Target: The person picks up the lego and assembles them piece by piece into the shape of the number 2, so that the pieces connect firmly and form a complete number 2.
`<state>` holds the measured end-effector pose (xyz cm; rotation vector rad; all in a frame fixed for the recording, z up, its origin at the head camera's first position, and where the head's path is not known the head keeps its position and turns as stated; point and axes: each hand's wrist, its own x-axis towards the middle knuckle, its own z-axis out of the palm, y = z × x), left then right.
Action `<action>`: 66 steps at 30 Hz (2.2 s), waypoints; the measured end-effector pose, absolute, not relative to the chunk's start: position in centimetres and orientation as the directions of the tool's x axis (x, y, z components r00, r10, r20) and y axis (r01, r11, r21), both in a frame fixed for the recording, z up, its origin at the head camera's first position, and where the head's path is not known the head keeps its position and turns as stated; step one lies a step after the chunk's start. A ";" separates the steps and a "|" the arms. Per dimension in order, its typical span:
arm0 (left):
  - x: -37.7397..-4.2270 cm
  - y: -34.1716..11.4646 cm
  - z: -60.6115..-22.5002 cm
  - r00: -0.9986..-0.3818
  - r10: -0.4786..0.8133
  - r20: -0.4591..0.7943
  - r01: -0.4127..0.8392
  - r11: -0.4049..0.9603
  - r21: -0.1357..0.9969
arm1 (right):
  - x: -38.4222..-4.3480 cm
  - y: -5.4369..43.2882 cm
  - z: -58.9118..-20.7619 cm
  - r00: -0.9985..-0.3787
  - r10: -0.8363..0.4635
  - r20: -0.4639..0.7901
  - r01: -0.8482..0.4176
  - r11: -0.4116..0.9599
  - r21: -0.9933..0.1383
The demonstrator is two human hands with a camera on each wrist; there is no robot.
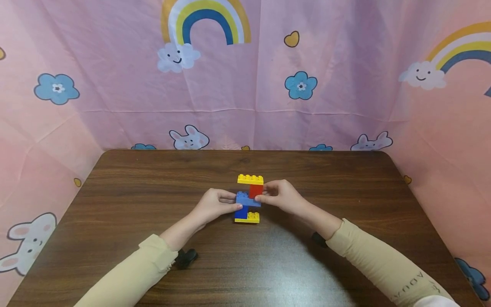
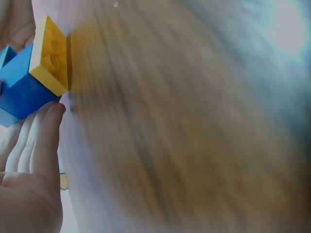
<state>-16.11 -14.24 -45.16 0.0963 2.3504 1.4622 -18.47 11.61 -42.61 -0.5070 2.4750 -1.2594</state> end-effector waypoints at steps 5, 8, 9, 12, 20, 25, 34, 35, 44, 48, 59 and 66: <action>-16.5 -13.6 -45.4 -0.927 0.217 -0.305 -0.184 0.446 0.876 | -19.0 11.8 -42.9 -0.912 -0.374 -0.169 -0.066 0.541 -0.839; -16.7 -13.2 -45.4 -0.922 0.196 -0.332 -0.222 0.435 0.873 | -19.2 11.9 -43.0 -0.917 -0.337 -0.212 0.003 0.527 -0.850; -16.7 -13.1 -45.4 -0.920 0.192 -0.341 -0.233 0.432 0.872 | -19.3 11.9 -43.1 -0.917 -0.330 -0.225 0.022 0.521 -0.853; -16.8 -12.7 -45.5 -0.913 0.191 -0.361 -0.263 0.401 0.877 | -19.3 12.1 -43.1 -0.914 -0.323 -0.245 0.054 0.500 -0.864; -17.1 -12.0 -45.5 -0.905 0.181 -0.385 -0.310 0.337 0.889 | -19.5 12.6 -43.2 -0.902 -0.334 -0.272 0.114 0.425 -0.898; -17.1 -11.7 -45.4 -0.919 0.148 -0.364 -0.298 0.341 0.891 | -19.8 12.7 -43.2 -0.902 -0.322 -0.288 0.141 0.410 -0.901; -17.5 -11.4 -45.4 -0.936 0.140 -0.324 -0.251 0.382 0.889 | -20.3 12.8 -43.6 -0.906 -0.289 -0.310 0.172 0.418 -0.892; -17.5 -11.4 -45.4 -0.936 0.133 -0.325 -0.250 0.394 0.884 | -20.4 12.8 -43.6 -0.906 -0.286 -0.312 0.174 0.419 -0.891; -17.8 -11.1 -45.0 -0.950 0.105 -0.294 -0.211 0.479 0.852 | -20.7 12.9 -43.4 -0.912 -0.219 -0.347 0.231 0.427 -0.874; -17.9 -11.1 -44.9 -0.955 0.103 -0.277 -0.188 0.512 0.838 | -20.8 12.9 -43.5 -0.913 -0.206 -0.351 0.240 0.425 -0.873; -18.2 -11.0 -45.0 -0.964 0.090 -0.251 -0.155 0.576 0.802 | -21.0 12.7 -43.3 -0.915 -0.200 -0.351 0.234 0.446 -0.864; -18.3 -10.9 -45.0 -0.961 0.093 -0.262 -0.169 0.553 0.816 | -21.2 12.9 -43.5 -0.910 -0.210 -0.357 0.236 0.445 -0.864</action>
